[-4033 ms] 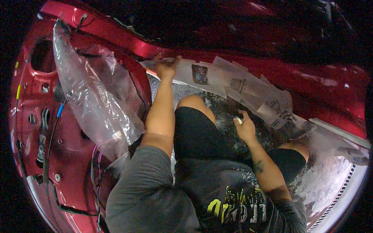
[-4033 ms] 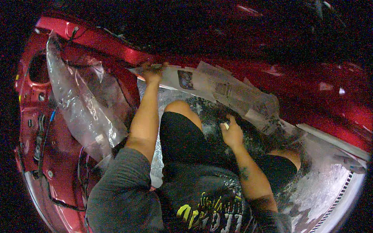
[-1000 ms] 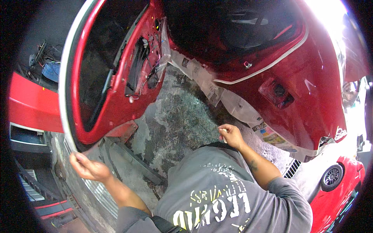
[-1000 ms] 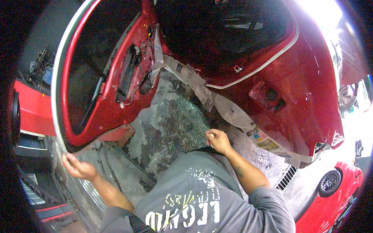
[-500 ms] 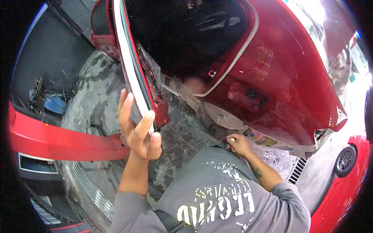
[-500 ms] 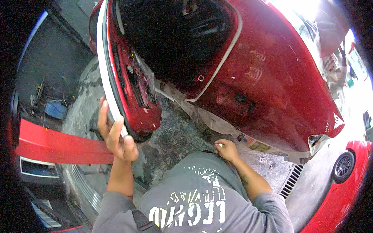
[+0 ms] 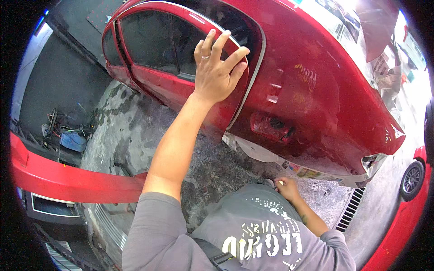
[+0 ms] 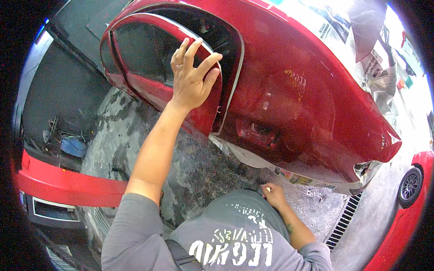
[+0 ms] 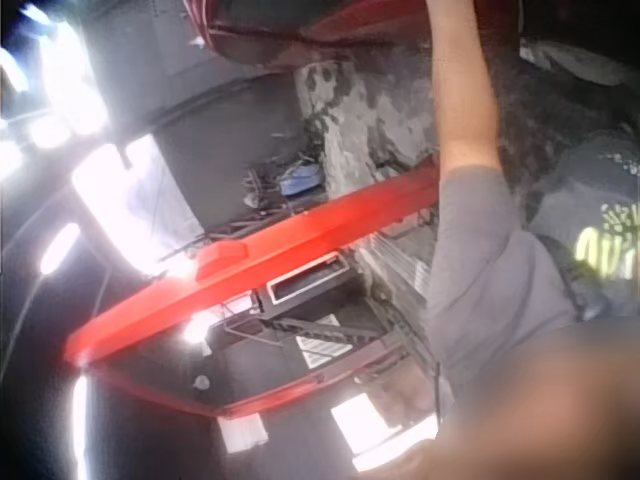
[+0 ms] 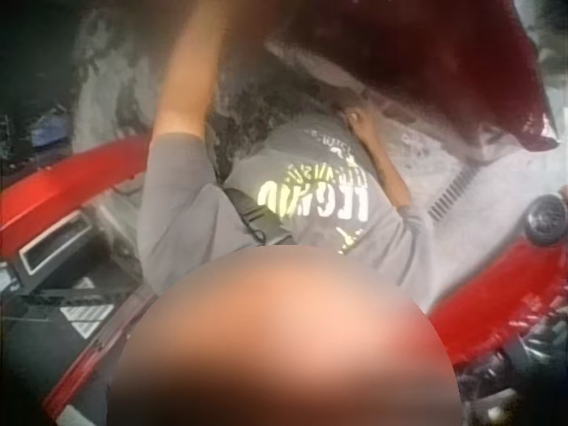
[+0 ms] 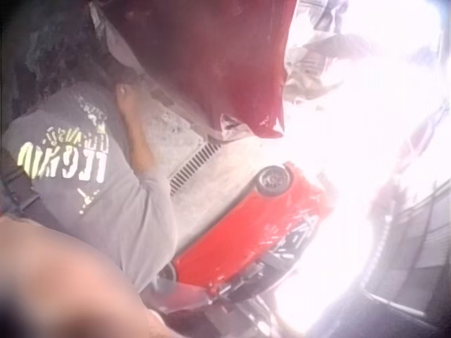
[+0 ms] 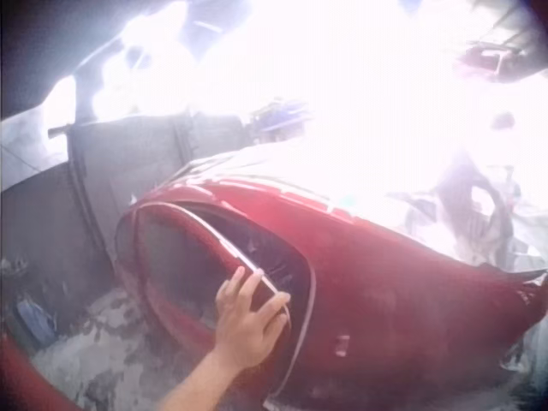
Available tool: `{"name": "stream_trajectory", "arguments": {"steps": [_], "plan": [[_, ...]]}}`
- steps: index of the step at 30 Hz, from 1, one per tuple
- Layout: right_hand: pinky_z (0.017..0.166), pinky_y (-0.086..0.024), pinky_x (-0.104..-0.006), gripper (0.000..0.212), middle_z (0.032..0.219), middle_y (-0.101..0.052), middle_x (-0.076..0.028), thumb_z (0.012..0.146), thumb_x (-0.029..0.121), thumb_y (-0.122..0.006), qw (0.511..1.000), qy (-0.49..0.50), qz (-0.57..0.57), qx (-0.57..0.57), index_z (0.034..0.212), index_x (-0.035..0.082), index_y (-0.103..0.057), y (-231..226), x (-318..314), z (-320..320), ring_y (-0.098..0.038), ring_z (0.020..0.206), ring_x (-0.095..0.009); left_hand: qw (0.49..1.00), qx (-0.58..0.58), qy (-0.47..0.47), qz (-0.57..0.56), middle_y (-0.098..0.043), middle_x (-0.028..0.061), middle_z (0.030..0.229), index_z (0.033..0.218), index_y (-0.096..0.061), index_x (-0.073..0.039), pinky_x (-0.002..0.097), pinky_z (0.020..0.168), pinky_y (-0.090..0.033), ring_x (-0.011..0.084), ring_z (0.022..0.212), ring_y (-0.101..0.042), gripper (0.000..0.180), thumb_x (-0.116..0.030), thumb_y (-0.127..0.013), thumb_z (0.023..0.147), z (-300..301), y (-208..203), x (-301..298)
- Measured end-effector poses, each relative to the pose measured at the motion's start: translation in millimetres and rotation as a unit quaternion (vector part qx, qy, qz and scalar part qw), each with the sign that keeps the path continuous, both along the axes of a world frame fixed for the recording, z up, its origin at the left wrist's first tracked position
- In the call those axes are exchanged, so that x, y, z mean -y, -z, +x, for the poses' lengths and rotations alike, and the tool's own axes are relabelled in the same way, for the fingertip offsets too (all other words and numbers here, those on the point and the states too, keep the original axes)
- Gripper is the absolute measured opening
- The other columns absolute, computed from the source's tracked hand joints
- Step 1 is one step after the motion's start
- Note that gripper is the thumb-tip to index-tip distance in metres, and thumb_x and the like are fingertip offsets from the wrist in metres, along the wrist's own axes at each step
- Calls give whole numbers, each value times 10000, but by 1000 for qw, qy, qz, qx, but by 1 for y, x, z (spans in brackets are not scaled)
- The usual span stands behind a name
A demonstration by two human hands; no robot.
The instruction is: The person sits inside the trunk of a red car and uses masking tape to secure newspaper and plastic sheeting to the interior surfaces. They repeatedly tear tape, press it onto the car's trim, and smooth the paper to cover the area.
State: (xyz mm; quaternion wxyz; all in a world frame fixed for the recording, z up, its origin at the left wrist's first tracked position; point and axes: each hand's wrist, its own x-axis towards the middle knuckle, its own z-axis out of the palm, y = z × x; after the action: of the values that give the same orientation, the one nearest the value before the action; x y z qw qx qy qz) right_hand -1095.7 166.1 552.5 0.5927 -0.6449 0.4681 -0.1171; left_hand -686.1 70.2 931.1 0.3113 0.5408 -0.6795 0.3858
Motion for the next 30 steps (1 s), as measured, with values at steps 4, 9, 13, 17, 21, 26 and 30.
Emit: {"name": "stream_trajectory", "arguments": {"steps": [4,9,13,17,21,26,30], "plan": [[664,-576,-336,184,816,-785,-77,1026,149,-706,995,77,54,-33,1141,26,-780,-1,-6,-33,-752,702,-169,1000,17,-8,-11,-453,141,1608,1334,-736,-294,547,1240,-250,412,1544,-354,315,-403,-631,1057,6,10,53],[649,-565,-324,172,781,-774,-87,1022,106,-700,981,183,60,-38,1130,0,-781,11,-27,-58,-746,682,-164,999,-10,33,-19,-232,236,1766,1679,-405,-218,604,1281,-162,455,1637,-188,599,-484,-445,1144,27,38,90],[597,-548,-318,166,745,-751,-95,1019,84,-687,961,268,60,-16,1117,-13,-779,33,-50,-52,-718,625,-160,997,-59,55,16,-104,242,1814,1752,-247,-238,665,1277,-103,493,1657,-113,690,-547,-366,1147,39,58,106],[570,-489,-310,168,711,-735,-63,1032,138,-694,950,309,46,-10,1106,7,-767,45,-62,-32,-667,588,-136,998,-57,32,20,-95,242,1816,1760,-218,-241,704,1272,-76,513,1654,-102,694,-545,-328,1145,43,64,135],[602,-527,-325,183,739,-749,-88,1013,121,-695,947,314,54,-33,1118,-11,-767,43,-61,-13,-703,625,-157,997,-59,23,34,-84,235,1819,1756,-231,-238,728,1269,-74,530,1650,-96,723,-515,-421,1116,47,66,147],[653,-562,-333,209,774,-774,-95,1006,141,-697,968,243,21,-59,1148,6,-771,36,-44,0,-741,672,-174,996,-67,17,56,-59,199,1830,1764,-174,-258,728,1270,-68,514,1656,-92,745,-550,-412,1121,46,62,136],[657,-559,-333,211,782,-771,-92,1035,169,-688,977,183,-38,-104,1165,29,-777,44,-36,-7,-739,673,-176,996,-54,5,66,-200,209,1798,1722,-322,-224,675,1286,-172,480,1636,-208,720,-535,-508,1100,44,46,116]]}}
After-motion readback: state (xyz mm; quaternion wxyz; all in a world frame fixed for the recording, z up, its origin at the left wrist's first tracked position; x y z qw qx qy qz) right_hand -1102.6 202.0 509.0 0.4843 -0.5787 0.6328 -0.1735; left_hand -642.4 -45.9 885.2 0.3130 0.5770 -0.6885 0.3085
